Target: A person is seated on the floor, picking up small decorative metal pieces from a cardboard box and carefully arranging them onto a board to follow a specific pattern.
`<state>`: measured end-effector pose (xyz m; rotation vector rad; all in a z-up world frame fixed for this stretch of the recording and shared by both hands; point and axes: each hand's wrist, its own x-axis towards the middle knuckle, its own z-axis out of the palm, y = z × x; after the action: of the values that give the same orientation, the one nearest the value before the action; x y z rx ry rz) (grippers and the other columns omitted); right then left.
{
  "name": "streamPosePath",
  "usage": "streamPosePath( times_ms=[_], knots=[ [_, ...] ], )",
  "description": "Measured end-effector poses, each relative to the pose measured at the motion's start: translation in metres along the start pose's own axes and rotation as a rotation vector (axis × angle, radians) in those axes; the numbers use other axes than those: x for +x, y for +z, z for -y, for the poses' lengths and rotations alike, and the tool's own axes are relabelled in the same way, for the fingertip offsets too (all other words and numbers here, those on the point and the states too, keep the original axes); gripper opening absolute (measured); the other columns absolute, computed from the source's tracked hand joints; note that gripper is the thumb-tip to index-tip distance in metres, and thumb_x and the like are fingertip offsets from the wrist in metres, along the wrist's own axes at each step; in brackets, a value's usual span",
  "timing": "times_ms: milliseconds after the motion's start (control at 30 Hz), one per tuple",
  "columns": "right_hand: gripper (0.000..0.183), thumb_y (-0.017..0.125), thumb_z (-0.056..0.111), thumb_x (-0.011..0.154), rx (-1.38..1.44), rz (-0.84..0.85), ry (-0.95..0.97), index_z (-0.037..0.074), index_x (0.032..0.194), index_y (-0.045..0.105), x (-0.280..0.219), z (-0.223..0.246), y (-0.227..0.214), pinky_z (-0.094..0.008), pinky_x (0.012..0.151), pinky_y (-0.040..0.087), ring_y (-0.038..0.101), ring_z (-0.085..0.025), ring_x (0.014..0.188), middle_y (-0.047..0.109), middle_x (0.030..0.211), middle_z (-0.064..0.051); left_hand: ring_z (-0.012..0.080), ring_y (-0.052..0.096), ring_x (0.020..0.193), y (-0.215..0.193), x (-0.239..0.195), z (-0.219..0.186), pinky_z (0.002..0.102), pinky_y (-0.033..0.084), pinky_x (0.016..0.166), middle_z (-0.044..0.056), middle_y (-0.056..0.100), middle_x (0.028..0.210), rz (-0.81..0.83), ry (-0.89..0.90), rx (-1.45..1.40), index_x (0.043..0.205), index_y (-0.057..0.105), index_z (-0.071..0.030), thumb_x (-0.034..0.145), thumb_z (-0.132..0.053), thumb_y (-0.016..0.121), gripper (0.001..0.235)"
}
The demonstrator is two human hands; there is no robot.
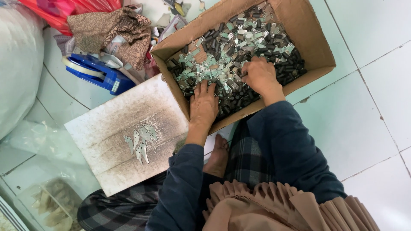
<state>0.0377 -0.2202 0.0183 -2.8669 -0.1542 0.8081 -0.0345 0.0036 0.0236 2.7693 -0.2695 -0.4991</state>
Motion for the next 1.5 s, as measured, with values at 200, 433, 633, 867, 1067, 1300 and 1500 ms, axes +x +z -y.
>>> streamPosePath(
  times_ms=[200, 433, 633, 867, 1067, 1300, 1500],
  knots=[
    [0.023, 0.075, 0.026, 0.099, 0.331, -0.192, 0.083, 0.013, 0.117, 0.075, 0.002, -0.023, -0.001, -0.057, 0.085, 0.054, 0.063, -0.041, 0.111, 0.066, 0.108, -0.016, 0.0384, 0.035, 0.145, 0.005, 0.001, 0.002, 0.052, 0.048, 0.101, 0.014, 0.035, 0.155, -0.007, -0.007, 0.006, 0.145, 0.049, -0.015, 0.098, -0.026, 0.063, 0.051],
    [0.026, 0.071, 0.024, 0.101, 0.665, -0.191, 0.065, 0.005, 0.119, 0.075, 0.013, -0.046, 0.02, -0.058, 0.087, 0.054, 0.063, -0.045, 0.114, 0.068, 0.119, -0.024, 0.0381, 0.036, 0.145, 0.005, 0.002, 0.002, 0.052, 0.048, 0.1, 0.014, 0.037, 0.154, -0.016, -0.003, 0.0, 0.144, 0.05, -0.015, 0.097, -0.025, 0.063, 0.049],
    [0.034, 0.072, 0.022, 0.096, 0.893, -0.169, 0.087, 0.0, 0.122, 0.073, 0.01, -0.044, 0.014, -0.053, 0.081, 0.053, 0.069, -0.038, 0.099, 0.07, 0.115, -0.026, 0.0376, 0.036, 0.145, 0.004, 0.002, 0.002, 0.052, 0.049, 0.1, 0.013, 0.037, 0.153, -0.009, -0.005, 0.003, 0.143, 0.05, -0.015, 0.097, -0.026, 0.063, 0.049],
    [0.034, 0.072, 0.016, 0.09, 0.937, -0.342, 0.054, 0.018, 0.123, 0.076, 0.005, -0.033, 0.002, -0.035, 0.074, 0.053, 0.07, -0.019, 0.087, 0.072, 0.1, -0.008, 0.0368, 0.037, 0.144, 0.005, 0.004, 0.003, 0.051, 0.048, 0.1, 0.014, 0.037, 0.152, -0.007, -0.003, 0.003, 0.145, 0.049, -0.015, 0.096, -0.03, 0.065, 0.053],
    [0.027, 0.072, 0.015, 0.098, 0.601, -0.273, -0.214, 0.021, 0.125, 0.077, -0.031, 0.02, -0.05, -0.053, 0.1, 0.046, 0.057, -0.039, 0.119, 0.064, 0.121, -0.02, 0.0405, 0.031, 0.146, -0.008, 0.002, -0.005, 0.054, 0.048, 0.102, 0.018, 0.028, 0.158, -0.05, -0.037, -0.035, 0.153, 0.041, -0.01, 0.092, -0.036, 0.072, 0.073],
    [0.037, 0.082, 0.031, 0.086, 0.099, -0.083, -0.324, 0.025, 0.122, 0.073, -0.02, 0.047, -0.021, -0.059, 0.097, 0.048, 0.052, -0.038, 0.123, 0.056, 0.133, -0.013, 0.0379, 0.032, 0.145, 0.006, 0.003, 0.0, 0.052, 0.044, 0.103, 0.015, 0.032, 0.155, -0.015, -0.031, 0.023, 0.152, 0.041, -0.014, 0.093, -0.042, 0.068, 0.071],
    [0.022, 0.077, 0.02, 0.089, 0.079, -0.226, -0.102, 0.023, 0.109, 0.068, 0.018, 0.008, 0.023, -0.054, 0.078, 0.055, 0.06, -0.04, 0.113, 0.055, 0.115, -0.011, 0.0368, 0.038, 0.14, 0.014, 0.006, 0.005, 0.052, 0.046, 0.1, 0.013, 0.037, 0.15, -0.06, -0.018, 0.03, 0.146, 0.047, -0.018, 0.091, -0.039, 0.07, 0.063]
  ],
)
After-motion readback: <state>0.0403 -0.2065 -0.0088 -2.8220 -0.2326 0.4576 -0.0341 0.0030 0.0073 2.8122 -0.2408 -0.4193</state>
